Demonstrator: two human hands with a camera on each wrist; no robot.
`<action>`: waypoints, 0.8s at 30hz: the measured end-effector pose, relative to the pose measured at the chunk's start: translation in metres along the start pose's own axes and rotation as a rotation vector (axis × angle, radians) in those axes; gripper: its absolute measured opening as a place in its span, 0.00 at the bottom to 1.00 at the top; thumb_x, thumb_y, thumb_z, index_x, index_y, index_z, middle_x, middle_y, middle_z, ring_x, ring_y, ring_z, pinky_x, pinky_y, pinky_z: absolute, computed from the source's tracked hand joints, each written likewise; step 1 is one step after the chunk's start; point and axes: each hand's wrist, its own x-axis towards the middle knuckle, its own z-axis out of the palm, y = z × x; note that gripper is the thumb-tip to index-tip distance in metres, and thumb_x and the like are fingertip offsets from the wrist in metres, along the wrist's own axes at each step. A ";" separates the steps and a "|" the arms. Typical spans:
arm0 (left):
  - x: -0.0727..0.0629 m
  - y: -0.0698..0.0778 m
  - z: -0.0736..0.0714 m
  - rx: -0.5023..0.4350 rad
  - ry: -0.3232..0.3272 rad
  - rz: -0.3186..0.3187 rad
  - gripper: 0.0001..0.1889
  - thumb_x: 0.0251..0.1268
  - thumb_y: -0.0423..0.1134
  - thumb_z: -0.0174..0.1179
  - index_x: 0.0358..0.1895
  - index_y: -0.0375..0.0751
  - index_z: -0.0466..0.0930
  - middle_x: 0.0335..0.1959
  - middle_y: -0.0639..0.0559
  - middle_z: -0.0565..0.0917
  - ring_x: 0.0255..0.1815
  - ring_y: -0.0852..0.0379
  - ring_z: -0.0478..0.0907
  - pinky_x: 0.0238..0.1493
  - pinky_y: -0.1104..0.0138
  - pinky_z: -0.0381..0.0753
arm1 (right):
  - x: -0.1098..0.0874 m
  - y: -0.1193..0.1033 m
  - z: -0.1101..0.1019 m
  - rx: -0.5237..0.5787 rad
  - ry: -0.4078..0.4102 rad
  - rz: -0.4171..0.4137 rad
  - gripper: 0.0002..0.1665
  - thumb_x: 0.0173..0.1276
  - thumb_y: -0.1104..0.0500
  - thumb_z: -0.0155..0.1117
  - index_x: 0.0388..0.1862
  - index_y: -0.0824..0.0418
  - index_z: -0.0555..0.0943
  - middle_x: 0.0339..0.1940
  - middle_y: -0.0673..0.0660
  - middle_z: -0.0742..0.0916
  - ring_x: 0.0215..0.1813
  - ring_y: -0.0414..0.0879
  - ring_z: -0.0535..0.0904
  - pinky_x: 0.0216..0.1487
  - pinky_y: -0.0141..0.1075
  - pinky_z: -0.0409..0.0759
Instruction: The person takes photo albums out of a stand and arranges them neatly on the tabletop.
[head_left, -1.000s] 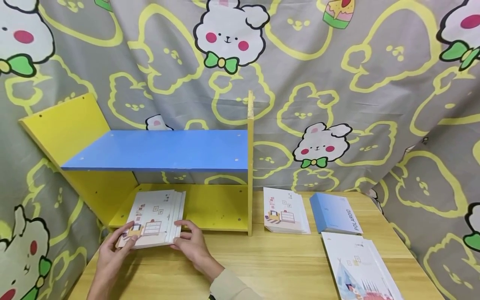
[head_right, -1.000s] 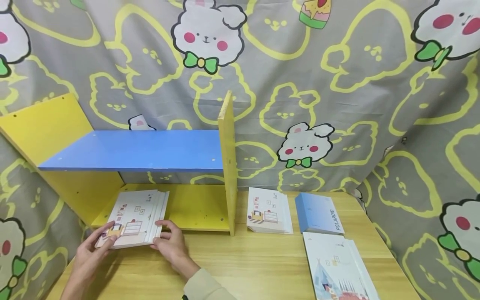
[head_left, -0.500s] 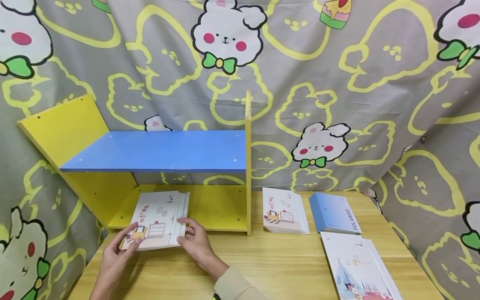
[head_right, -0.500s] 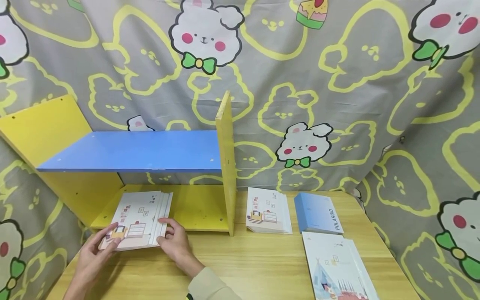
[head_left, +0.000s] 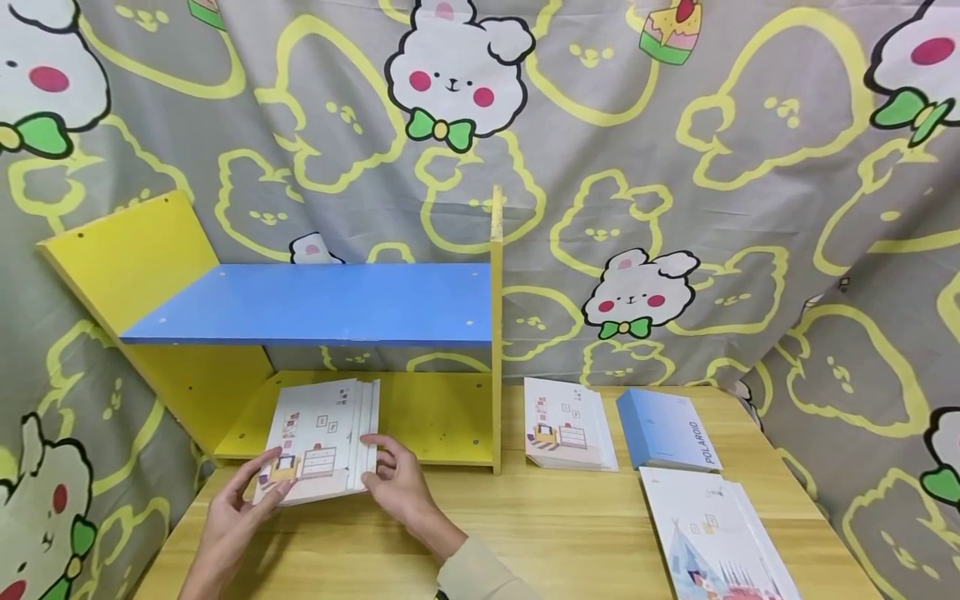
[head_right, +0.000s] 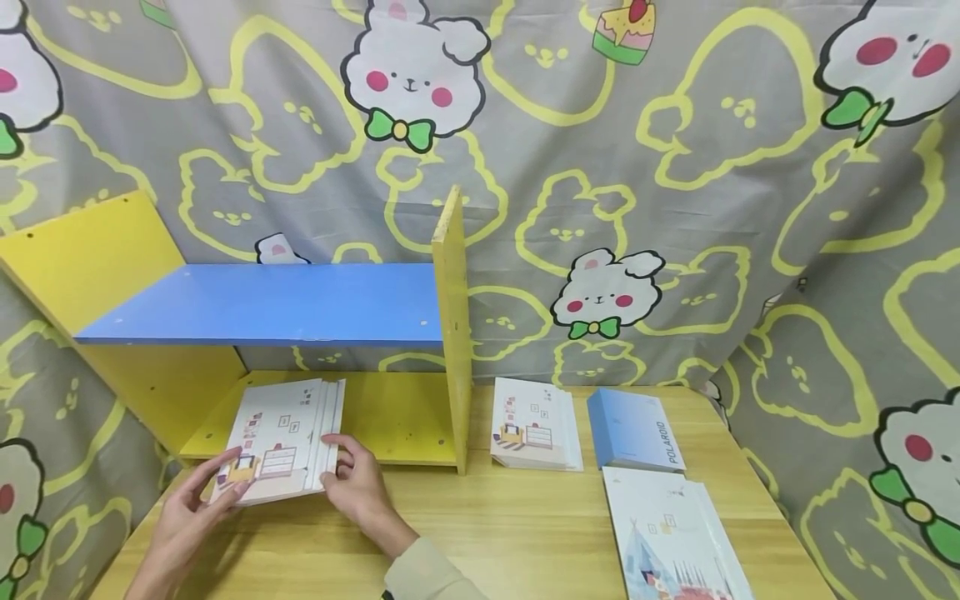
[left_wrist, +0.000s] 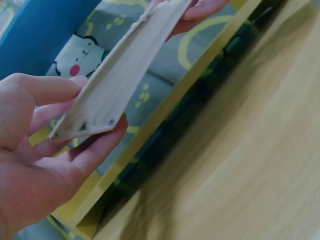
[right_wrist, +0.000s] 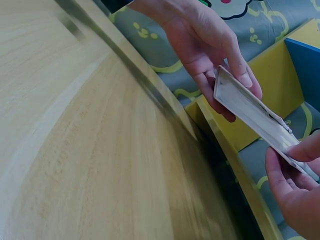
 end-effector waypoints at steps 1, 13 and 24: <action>0.000 0.001 0.000 -0.007 -0.004 -0.002 0.32 0.70 0.26 0.64 0.75 0.36 0.67 0.69 0.55 0.63 0.34 0.61 0.86 0.41 0.71 0.87 | 0.000 -0.001 0.000 -0.008 -0.002 -0.005 0.34 0.63 0.79 0.61 0.64 0.52 0.80 0.40 0.51 0.88 0.27 0.38 0.75 0.23 0.25 0.70; -0.004 0.009 0.002 -0.027 -0.011 0.040 0.34 0.67 0.22 0.65 0.75 0.35 0.66 0.65 0.59 0.68 0.49 0.68 0.83 0.41 0.73 0.86 | -0.007 -0.011 -0.004 -0.047 0.002 0.013 0.41 0.59 0.80 0.62 0.63 0.43 0.81 0.54 0.48 0.83 0.33 0.41 0.82 0.20 0.23 0.73; -0.009 0.018 0.005 -0.020 0.002 0.004 0.36 0.65 0.23 0.67 0.76 0.39 0.67 0.64 0.60 0.69 0.45 0.65 0.85 0.39 0.73 0.86 | -0.012 -0.016 -0.009 -0.108 0.000 -0.019 0.42 0.57 0.78 0.66 0.63 0.40 0.81 0.59 0.47 0.80 0.44 0.40 0.82 0.31 0.30 0.85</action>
